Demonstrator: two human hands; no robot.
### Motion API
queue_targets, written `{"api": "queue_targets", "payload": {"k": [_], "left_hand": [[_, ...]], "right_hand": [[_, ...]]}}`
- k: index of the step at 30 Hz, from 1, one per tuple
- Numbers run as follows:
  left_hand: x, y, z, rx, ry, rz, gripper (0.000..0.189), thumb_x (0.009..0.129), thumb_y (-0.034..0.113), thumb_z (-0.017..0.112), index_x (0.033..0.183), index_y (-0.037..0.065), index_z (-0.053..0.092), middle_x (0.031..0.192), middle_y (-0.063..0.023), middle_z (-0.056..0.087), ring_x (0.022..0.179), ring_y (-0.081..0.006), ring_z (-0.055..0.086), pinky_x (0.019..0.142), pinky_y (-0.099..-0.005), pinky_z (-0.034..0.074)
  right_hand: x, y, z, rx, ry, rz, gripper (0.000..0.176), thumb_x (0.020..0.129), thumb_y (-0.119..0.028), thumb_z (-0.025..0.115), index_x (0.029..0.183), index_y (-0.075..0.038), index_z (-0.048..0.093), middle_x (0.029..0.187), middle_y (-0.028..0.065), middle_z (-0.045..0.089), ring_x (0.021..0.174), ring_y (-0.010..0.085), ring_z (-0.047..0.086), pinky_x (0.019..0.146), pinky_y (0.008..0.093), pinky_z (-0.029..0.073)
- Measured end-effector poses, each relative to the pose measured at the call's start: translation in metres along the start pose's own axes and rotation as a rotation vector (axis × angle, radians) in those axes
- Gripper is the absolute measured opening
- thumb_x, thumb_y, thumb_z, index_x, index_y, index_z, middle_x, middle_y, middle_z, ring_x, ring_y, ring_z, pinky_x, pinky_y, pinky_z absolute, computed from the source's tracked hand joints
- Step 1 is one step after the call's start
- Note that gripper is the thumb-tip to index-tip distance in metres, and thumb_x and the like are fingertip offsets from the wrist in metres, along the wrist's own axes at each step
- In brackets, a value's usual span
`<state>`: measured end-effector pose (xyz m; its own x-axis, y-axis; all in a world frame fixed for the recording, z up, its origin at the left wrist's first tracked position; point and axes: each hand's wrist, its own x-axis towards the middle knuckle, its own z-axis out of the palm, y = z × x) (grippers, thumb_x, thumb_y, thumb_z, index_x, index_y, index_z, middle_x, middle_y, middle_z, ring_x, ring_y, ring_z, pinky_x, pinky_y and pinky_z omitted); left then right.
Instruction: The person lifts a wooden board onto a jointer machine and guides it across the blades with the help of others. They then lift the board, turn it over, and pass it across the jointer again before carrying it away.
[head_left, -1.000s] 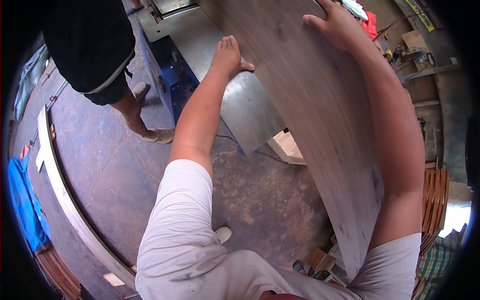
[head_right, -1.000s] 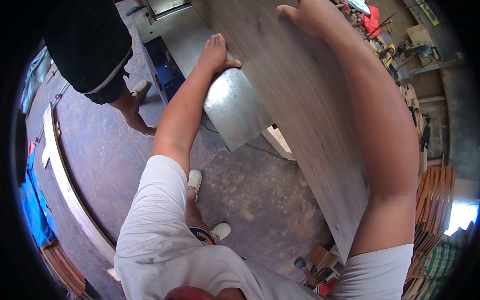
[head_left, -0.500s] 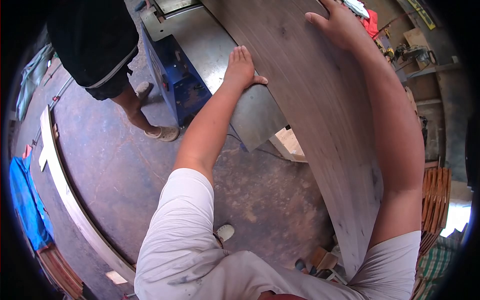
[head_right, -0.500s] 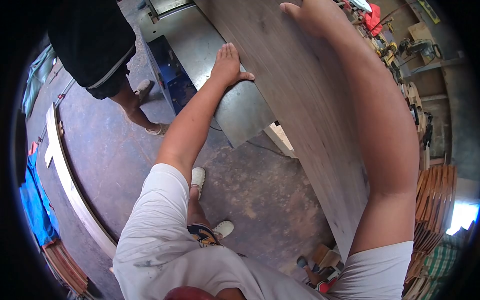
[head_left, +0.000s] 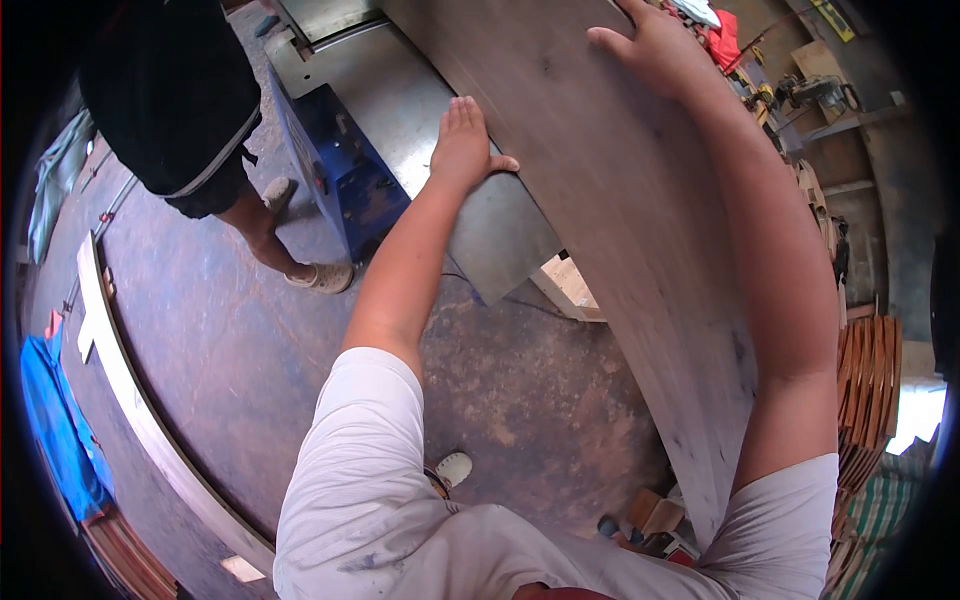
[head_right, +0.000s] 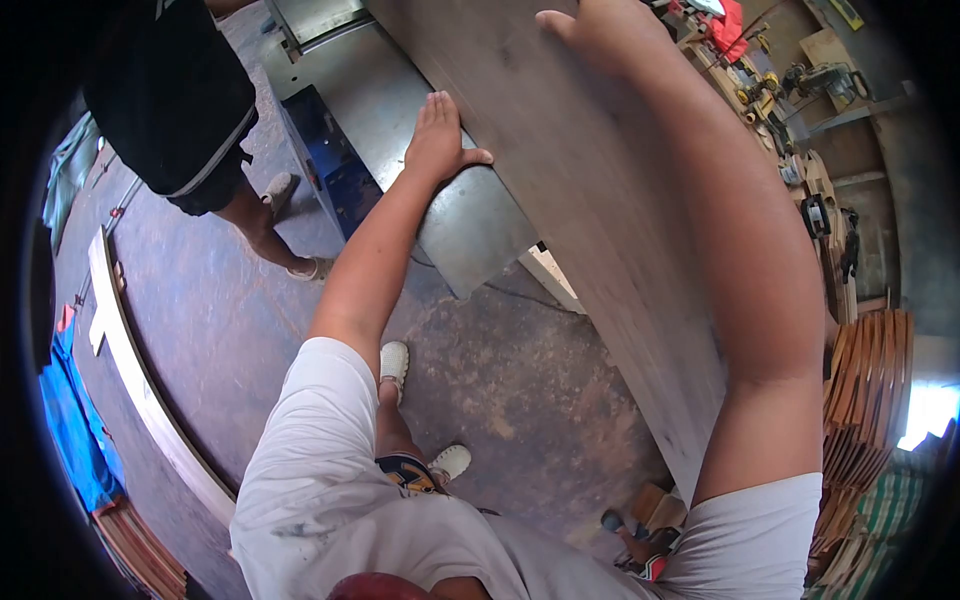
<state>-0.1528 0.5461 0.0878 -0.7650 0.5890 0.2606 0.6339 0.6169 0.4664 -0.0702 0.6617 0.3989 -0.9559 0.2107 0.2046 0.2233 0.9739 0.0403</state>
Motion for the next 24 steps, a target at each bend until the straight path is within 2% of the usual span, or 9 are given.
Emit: {"api": "queue_targets", "payload": {"k": [7,10,11,13,16,19,20,23,24], "left_hand": [[0.003,-0.002,0.008,-0.102,0.042,0.016,0.134,0.064,0.059,0.085,0.152,-0.015,0.016,0.159,-0.0348,0.021,0.153,-0.0429,0.015,0.125,-0.0477,0.015],[0.002,-0.008,0.014,-0.115,0.169,0.131,0.129,0.061,0.060,0.085,0.150,-0.012,0.027,0.155,-0.0351,0.030,0.149,-0.0459,0.024,0.123,-0.0491,0.020],[0.001,-0.017,0.026,-0.129,0.271,0.202,0.122,0.061,0.060,0.085,0.147,-0.010,0.035,0.154,-0.0341,0.033,0.147,-0.0467,0.027,0.123,-0.0495,0.020],[-0.001,-0.025,0.033,-0.146,0.265,0.232,0.113,0.064,0.060,0.085,0.143,-0.009,0.043,0.155,-0.0323,0.033,0.147,-0.0468,0.026,0.123,-0.0506,0.021],[0.006,-0.024,0.024,-0.052,0.311,0.307,0.106,0.062,0.043,0.093,0.140,-0.010,0.044,0.147,-0.0317,0.042,0.138,-0.0487,0.035,0.118,-0.0542,0.027],[0.019,-0.033,0.027,-0.041,0.229,0.314,0.110,0.069,0.042,0.090,0.148,-0.011,0.034,0.153,-0.0371,0.032,0.145,-0.0512,0.028,0.121,-0.0548,0.022],[0.015,-0.026,0.019,-0.026,0.131,0.152,0.114,0.071,0.043,0.089,0.150,-0.012,0.028,0.155,-0.0385,0.027,0.147,-0.0514,0.023,0.123,-0.0542,0.019],[0.031,-0.063,0.054,0.003,0.241,0.254,0.113,0.072,0.041,0.089,0.151,-0.012,0.027,0.155,-0.0384,0.027,0.147,-0.0519,0.023,0.122,-0.0545,0.020],[0.035,-0.074,0.068,0.007,0.269,0.242,0.110,0.070,0.039,0.090,0.147,-0.012,0.032,0.153,-0.0382,0.031,0.145,-0.0519,0.026,0.121,-0.0555,0.022]], "right_hand": [[-0.009,0.005,-0.006,0.028,0.012,0.027,0.064,0.091,-0.034,0.067,0.147,-0.013,0.044,0.116,0.0300,0.066,0.109,0.0438,0.065,0.096,0.0488,0.051],[-0.005,0.017,0.011,0.095,0.055,0.011,0.066,0.089,-0.040,0.070,0.148,-0.021,0.046,0.119,0.0211,0.068,0.112,0.0379,0.065,0.094,0.0505,0.052],[-0.005,0.016,0.006,0.014,-0.025,0.009,0.060,0.091,-0.045,0.068,0.139,-0.011,0.056,0.114,0.0207,0.071,0.107,0.0357,0.069,0.089,0.0462,0.054],[-0.022,0.013,-0.001,0.204,0.036,0.041,0.044,0.083,-0.041,0.070,0.101,-0.002,0.074,0.099,0.0197,0.074,0.093,0.0377,0.071,0.080,0.0499,0.056],[-0.009,0.018,0.016,0.205,0.124,0.032,0.041,0.076,-0.041,0.077,0.101,-0.010,0.075,0.092,0.0179,0.074,0.092,0.0368,0.071,0.077,0.0498,0.056],[0.011,0.023,0.025,0.155,0.043,0.026,0.057,0.078,-0.046,0.077,0.129,-0.022,0.065,0.118,0.0144,0.070,0.113,0.0341,0.066,0.087,0.0479,0.054],[0.014,0.019,0.027,0.183,-0.009,0.063,0.062,0.080,-0.048,0.076,0.134,-0.023,0.062,0.122,0.0146,0.068,0.117,0.0339,0.064,0.088,0.0485,0.053],[0.017,0.018,0.028,0.210,-0.053,0.076,0.066,0.080,-0.050,0.076,0.138,-0.022,0.058,0.124,0.0147,0.068,0.118,0.0339,0.063,0.088,0.0483,0.053],[0.016,0.020,0.031,0.181,0.020,0.025,0.062,0.078,-0.048,0.077,0.131,-0.019,0.063,0.114,0.0158,0.071,0.108,0.0332,0.068,0.081,0.0473,0.056]]}}
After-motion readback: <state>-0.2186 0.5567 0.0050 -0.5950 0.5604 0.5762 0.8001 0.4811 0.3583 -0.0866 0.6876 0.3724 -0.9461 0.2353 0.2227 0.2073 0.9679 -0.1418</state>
